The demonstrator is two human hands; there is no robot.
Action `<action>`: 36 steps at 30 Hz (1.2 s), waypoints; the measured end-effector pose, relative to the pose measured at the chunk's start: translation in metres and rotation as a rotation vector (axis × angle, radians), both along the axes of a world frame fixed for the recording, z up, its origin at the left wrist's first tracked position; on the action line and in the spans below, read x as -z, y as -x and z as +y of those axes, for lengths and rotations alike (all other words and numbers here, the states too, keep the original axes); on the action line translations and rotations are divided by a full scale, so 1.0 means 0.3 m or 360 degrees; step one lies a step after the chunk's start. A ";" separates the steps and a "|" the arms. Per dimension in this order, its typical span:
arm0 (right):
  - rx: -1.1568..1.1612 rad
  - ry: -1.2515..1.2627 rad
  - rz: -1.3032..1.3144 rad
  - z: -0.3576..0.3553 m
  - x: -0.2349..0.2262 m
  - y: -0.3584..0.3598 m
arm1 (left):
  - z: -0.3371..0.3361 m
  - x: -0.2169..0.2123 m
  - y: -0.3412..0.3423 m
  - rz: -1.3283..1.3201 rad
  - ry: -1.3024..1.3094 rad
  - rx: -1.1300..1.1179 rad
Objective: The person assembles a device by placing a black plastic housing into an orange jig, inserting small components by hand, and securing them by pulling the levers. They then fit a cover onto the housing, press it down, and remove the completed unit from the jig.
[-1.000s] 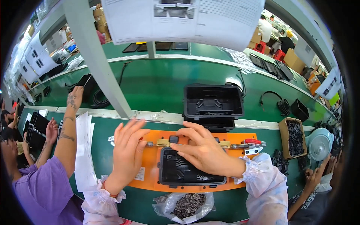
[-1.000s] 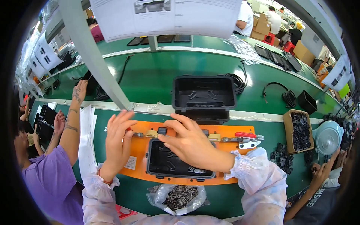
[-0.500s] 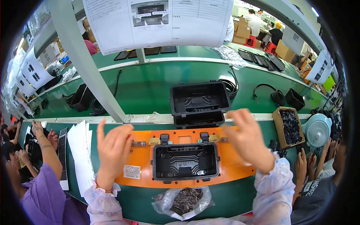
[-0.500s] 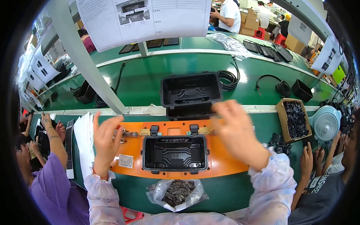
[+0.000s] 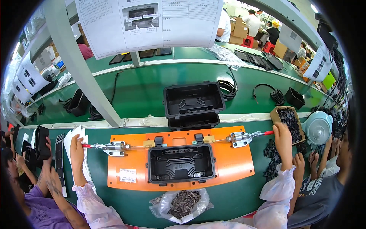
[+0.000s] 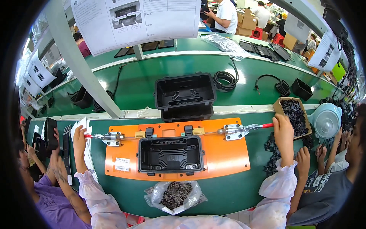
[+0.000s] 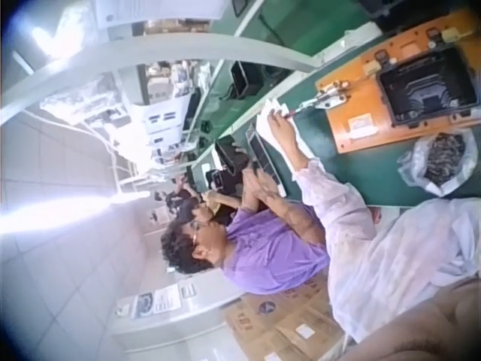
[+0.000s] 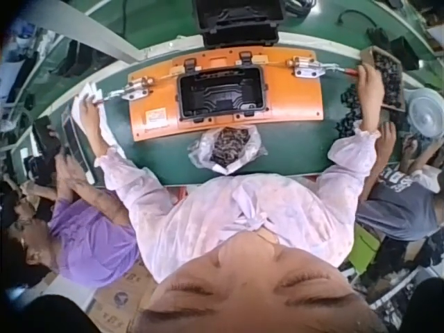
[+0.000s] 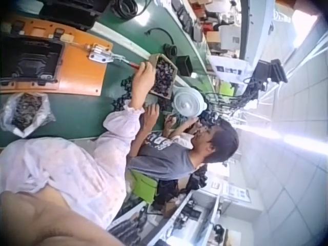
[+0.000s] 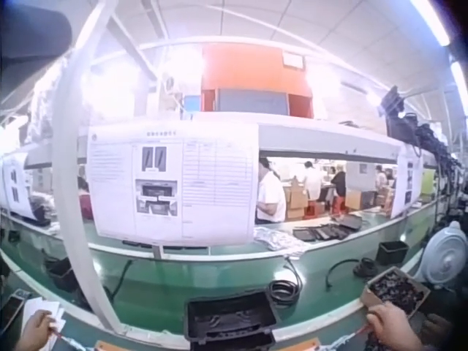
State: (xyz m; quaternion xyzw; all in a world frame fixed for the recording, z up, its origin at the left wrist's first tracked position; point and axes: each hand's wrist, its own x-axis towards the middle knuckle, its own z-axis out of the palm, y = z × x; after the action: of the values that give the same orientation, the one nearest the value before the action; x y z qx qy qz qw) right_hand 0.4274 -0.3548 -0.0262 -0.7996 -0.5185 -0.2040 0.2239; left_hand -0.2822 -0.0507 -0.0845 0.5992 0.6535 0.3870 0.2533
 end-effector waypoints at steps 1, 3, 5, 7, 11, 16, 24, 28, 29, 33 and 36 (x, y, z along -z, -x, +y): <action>0.0093 -0.0201 -0.0335 0.028 -0.022 0.084 | -0.007 -0.016 -0.011 0.0425 -0.0473 -0.0081; -0.0346 -0.0278 -0.0145 0.086 -0.091 0.322 | -0.107 -0.166 -0.245 0.0695 -0.0875 -0.0131; -0.1301 0.0080 0.0208 0.085 -0.126 0.533 | -0.176 -0.284 -0.548 0.0423 -0.0880 0.0416; -0.1664 0.0109 0.0288 0.114 -0.078 0.720 | -0.201 -0.328 -0.801 0.0699 -0.1283 0.1115; -0.1582 0.0560 0.0202 0.135 -0.030 0.848 | -0.198 -0.304 -1.091 0.0866 -0.1380 0.1534; -0.1633 0.0276 0.0323 0.146 0.007 0.841 | -0.127 -0.279 -1.169 0.0815 -0.1193 0.1566; -0.1524 -0.0175 -0.0116 0.078 -0.182 0.802 | -0.247 -0.534 -0.930 0.0355 -0.1224 0.1145; -0.1404 -0.0297 -0.0052 0.117 -0.322 0.658 | -0.409 -0.680 -0.697 0.0389 -0.1060 0.0695; -0.1247 -0.0209 0.0054 0.136 -0.346 0.612 | -0.448 -0.689 -0.657 0.0515 -0.1083 0.0644; -0.1014 -0.0320 0.0182 0.489 -0.272 0.394 | -0.521 -0.642 -0.625 0.0711 -0.0941 0.0803; -0.0992 -0.0161 0.0173 0.764 -0.174 0.231 | -0.527 -0.557 -0.687 0.0672 -0.0942 0.1213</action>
State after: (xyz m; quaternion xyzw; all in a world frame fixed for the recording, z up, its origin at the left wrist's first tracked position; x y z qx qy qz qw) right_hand 0.3582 -0.1255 0.0260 -0.5998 -0.7151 -0.1080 0.3424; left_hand -0.0760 -0.2087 0.0827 0.9052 0.2888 0.3061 0.0588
